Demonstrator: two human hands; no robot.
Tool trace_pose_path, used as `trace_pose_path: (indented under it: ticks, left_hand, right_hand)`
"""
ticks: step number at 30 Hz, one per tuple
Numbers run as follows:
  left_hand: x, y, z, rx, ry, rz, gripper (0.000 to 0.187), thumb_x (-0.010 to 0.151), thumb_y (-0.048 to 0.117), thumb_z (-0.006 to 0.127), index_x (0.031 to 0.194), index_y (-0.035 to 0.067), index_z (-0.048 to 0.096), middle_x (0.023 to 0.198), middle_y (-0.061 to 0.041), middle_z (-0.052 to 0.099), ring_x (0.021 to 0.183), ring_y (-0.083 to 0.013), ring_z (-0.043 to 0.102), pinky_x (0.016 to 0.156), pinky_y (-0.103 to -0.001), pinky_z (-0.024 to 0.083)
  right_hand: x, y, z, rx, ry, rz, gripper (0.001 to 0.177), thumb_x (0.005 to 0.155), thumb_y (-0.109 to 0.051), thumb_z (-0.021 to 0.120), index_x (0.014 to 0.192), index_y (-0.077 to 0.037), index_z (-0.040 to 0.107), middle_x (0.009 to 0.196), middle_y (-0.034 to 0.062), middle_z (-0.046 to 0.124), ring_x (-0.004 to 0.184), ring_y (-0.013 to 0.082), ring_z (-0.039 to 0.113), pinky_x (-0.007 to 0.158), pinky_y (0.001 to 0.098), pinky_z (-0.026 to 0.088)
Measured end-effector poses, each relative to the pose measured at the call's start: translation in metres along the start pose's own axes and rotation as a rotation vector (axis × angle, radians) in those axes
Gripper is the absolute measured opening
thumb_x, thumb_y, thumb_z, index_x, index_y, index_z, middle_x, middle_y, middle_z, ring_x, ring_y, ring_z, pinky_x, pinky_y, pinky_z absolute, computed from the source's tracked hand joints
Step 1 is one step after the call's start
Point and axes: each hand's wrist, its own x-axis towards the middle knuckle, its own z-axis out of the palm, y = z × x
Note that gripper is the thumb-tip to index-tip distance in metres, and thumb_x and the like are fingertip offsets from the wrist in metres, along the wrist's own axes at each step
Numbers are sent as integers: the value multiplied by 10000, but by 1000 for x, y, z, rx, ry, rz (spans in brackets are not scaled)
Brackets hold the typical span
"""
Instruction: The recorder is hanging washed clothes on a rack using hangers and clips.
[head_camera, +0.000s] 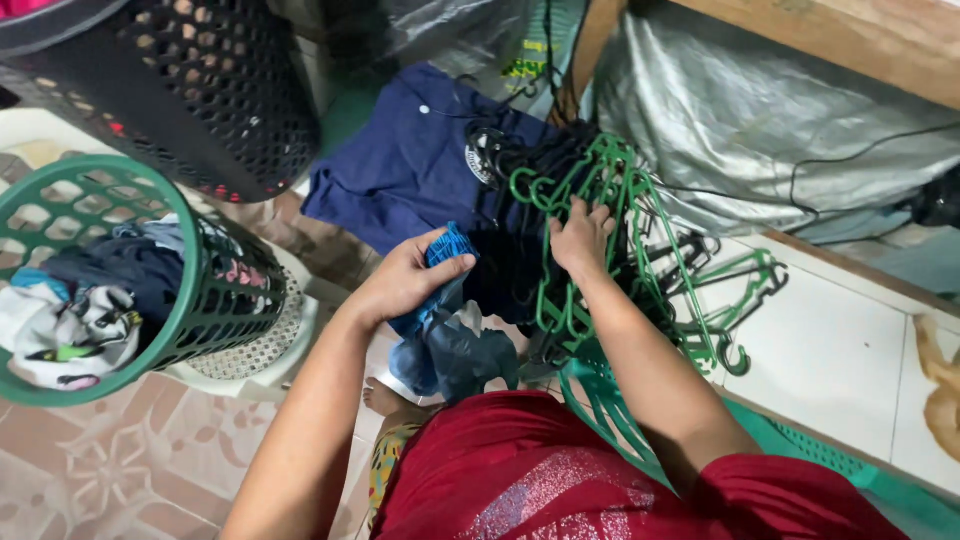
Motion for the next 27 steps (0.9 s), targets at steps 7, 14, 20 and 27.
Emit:
trace_pose_path:
  ticks: [7, 14, 20, 27]
  left_hand:
    - [4, -1, 6, 238, -54, 15, 285, 953, 367, 703, 1019, 90, 686, 792, 44, 638, 760, -68, 550, 727, -284, 508]
    - [-16, 8, -5, 625, -85, -95, 405, 932, 493, 655, 1128, 144, 717, 870, -108, 736, 833, -227, 657, 773, -380, 539]
    - [-46, 4, -16, 733, -60, -197, 527, 871, 557, 644, 1228, 173, 706, 1053, -161, 759, 1010, -344, 723, 882, -432, 539]
    - [-89, -5, -33, 796, -65, -81, 462, 914, 475, 678, 1186, 105, 729, 1110, -187, 734, 1054, -375, 678, 917, -432, 517]
  right_hand:
    - [-28, -7, -46, 147, -109, 8, 626, 890, -189, 695, 1474, -223, 473, 1371, 224, 579, 1210, 434, 574, 989, 499, 481]
    - [-77, -100, -144, 271, -316, -246, 651, 915, -202, 716, 1511, -249, 459, 1200, 187, 653, 915, 361, 692, 792, 443, 554]
    - [-81, -146, -157, 671, -724, -347, 635, 924, -101, 687, 1495, -207, 429, 1048, 84, 600, 716, 165, 671, 529, 315, 578]
    - [-52, -225, -92, 1093, -747, -664, 656, 1022, 18, 577, 1566, -188, 274, 1223, 76, 589, 810, 166, 714, 697, 339, 668]
